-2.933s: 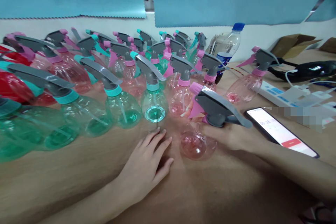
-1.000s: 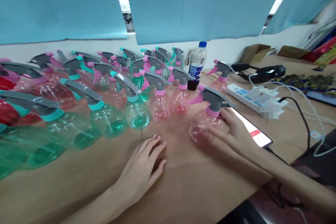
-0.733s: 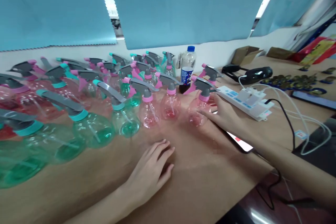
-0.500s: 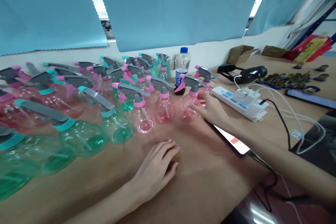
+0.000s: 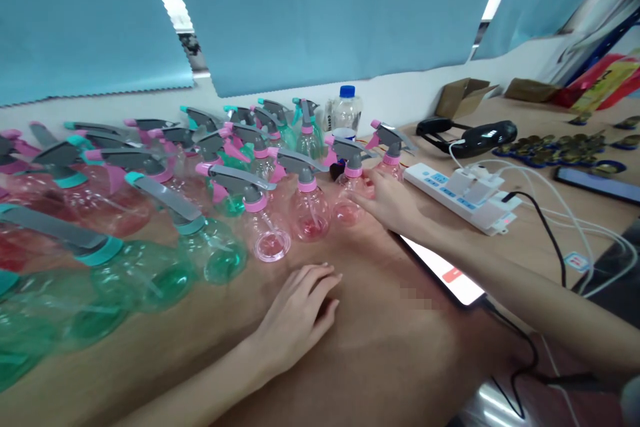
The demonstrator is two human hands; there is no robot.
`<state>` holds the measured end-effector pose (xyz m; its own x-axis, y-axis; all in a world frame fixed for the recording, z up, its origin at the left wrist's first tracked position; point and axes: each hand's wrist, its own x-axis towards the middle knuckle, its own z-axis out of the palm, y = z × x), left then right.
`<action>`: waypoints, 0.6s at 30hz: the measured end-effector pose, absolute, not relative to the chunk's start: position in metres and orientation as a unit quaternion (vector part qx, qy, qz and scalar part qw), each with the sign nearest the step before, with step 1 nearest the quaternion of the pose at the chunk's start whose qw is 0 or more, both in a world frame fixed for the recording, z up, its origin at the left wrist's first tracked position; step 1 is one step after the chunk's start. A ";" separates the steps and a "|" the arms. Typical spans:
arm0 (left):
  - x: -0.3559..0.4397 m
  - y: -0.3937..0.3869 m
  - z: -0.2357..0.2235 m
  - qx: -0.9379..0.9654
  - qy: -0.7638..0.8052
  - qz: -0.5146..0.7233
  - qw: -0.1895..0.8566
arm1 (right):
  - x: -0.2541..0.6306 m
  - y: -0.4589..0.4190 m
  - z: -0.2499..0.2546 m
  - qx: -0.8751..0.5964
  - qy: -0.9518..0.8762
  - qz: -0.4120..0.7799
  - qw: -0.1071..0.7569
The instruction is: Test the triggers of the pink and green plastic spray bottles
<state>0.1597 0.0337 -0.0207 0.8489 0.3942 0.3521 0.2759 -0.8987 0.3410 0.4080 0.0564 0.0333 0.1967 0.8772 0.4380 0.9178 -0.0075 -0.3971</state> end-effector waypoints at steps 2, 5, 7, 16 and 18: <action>0.164 0.036 -0.021 0.950 0.177 0.213 0.143 | 0.407 0.057 0.034 -0.706 -0.636 -0.031 0.309; 0.169 0.039 -0.021 0.949 0.177 0.217 0.145 | 0.405 0.058 0.033 -0.704 -0.637 -0.027 0.313; 0.170 0.040 -0.020 0.948 0.181 0.219 0.146 | 0.405 0.057 0.032 -0.702 -0.636 -0.025 0.320; 0.169 0.043 -0.018 0.947 0.190 0.215 0.148 | 0.446 0.018 0.039 -0.677 -0.598 -0.005 0.429; 0.169 0.043 -0.018 0.947 0.188 0.216 0.148 | 0.466 0.016 0.035 -0.697 -0.560 -0.031 0.447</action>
